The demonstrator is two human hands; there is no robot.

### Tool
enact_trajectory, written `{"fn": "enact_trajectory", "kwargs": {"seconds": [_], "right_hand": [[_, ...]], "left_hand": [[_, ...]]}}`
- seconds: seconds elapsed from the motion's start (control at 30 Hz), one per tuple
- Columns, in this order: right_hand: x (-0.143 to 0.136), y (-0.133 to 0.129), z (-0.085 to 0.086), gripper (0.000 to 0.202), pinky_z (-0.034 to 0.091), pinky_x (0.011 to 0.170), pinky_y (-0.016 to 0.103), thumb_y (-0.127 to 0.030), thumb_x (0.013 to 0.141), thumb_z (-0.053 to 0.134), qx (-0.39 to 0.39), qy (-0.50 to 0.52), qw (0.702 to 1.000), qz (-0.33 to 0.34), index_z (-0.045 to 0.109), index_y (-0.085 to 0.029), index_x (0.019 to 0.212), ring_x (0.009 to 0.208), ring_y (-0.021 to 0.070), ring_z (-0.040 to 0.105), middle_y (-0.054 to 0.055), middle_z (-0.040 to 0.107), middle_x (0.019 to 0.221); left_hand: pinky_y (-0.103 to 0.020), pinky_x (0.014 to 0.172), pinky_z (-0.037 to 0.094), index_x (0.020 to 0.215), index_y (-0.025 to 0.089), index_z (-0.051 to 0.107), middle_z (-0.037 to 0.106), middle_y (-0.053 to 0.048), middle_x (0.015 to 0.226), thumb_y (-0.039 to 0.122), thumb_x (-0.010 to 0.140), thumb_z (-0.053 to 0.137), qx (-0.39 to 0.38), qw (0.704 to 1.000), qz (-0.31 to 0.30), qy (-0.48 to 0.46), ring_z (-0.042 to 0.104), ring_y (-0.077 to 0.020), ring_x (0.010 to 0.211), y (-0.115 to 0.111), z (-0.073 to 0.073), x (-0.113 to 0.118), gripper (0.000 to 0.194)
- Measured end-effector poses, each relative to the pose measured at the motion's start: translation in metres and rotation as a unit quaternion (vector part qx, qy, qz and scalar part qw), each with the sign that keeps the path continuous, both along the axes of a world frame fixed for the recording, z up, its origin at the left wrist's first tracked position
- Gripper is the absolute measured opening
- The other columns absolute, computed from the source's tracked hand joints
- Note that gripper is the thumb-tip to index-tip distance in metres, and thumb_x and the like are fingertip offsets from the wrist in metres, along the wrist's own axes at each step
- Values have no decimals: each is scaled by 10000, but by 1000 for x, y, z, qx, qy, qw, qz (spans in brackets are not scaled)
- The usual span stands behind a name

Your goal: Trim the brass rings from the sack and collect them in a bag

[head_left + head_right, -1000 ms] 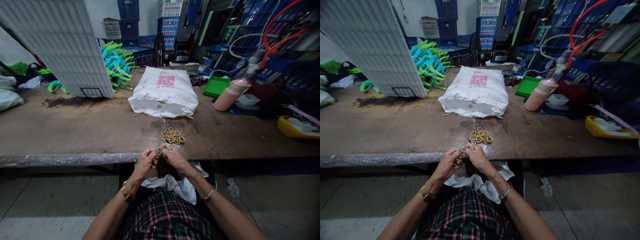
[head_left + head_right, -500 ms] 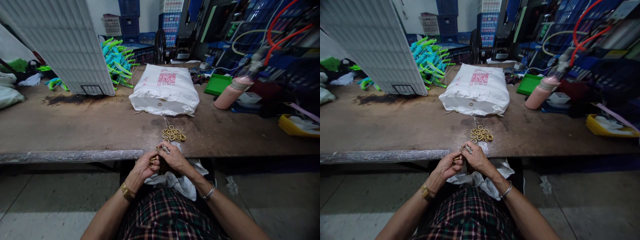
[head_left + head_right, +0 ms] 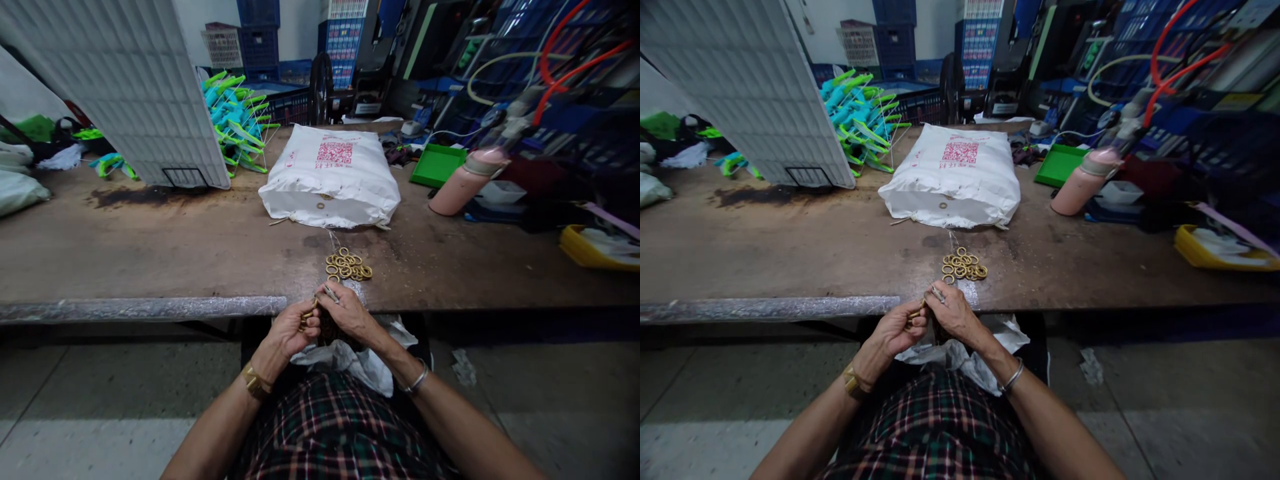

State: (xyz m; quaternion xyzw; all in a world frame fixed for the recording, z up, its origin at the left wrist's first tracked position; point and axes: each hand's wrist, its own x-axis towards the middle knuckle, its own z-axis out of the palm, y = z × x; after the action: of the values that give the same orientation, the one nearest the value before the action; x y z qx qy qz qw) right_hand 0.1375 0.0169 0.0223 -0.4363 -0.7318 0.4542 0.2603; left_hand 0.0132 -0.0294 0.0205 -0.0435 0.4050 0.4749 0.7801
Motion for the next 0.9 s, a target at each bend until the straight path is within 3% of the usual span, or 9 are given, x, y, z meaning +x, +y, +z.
{"fn": "enact_trajectory", "kwargs": {"seconds": [0.37, 0.6, 0.77, 0.9], "right_hand": [[-1, 0, 2, 211, 318, 580, 222, -307, 796, 418, -23, 3, 1000, 6, 510, -179, 655, 591, 102, 412, -45, 487, 605], [0, 2, -7, 235, 309, 567, 223, -324, 804, 392, -25, 6, 1000, 1, 455, -186, 625, 577, 101, 392, -48, 440, 589], [5, 0, -13, 221, 282, 539, 221, -290, 824, 372, 46, -58, 997, 6, 439, -196, 635, 544, 103, 363, -46, 405, 569], [12, -4, -16, 130, 272, 553, 226, -195, 797, 400, 138, -134, 980, 53, 477, -200, 693, 560, 115, 392, -27, 461, 596]], "left_hand": [[-122, 305, 234, 654, 117, 482, 467, 22, 484, 92, 814, 445, 0, 1000, -22, 3, 353, -26, 321, -2, -2, 0, 166], [-118, 323, 195, 650, 141, 444, 465, 33, 477, 128, 749, 545, 26, 998, -40, 37, 337, -18, 325, -4, -4, 1, 142], [-119, 336, 197, 675, 147, 444, 481, 38, 506, 174, 676, 637, 67, 995, -39, 61, 355, -14, 344, -5, -7, -2, 195], [-116, 338, 194, 684, 151, 437, 485, 44, 512, 185, 660, 645, 72, 994, -19, 79, 360, -12, 350, -5, -9, -4, 212]]}}
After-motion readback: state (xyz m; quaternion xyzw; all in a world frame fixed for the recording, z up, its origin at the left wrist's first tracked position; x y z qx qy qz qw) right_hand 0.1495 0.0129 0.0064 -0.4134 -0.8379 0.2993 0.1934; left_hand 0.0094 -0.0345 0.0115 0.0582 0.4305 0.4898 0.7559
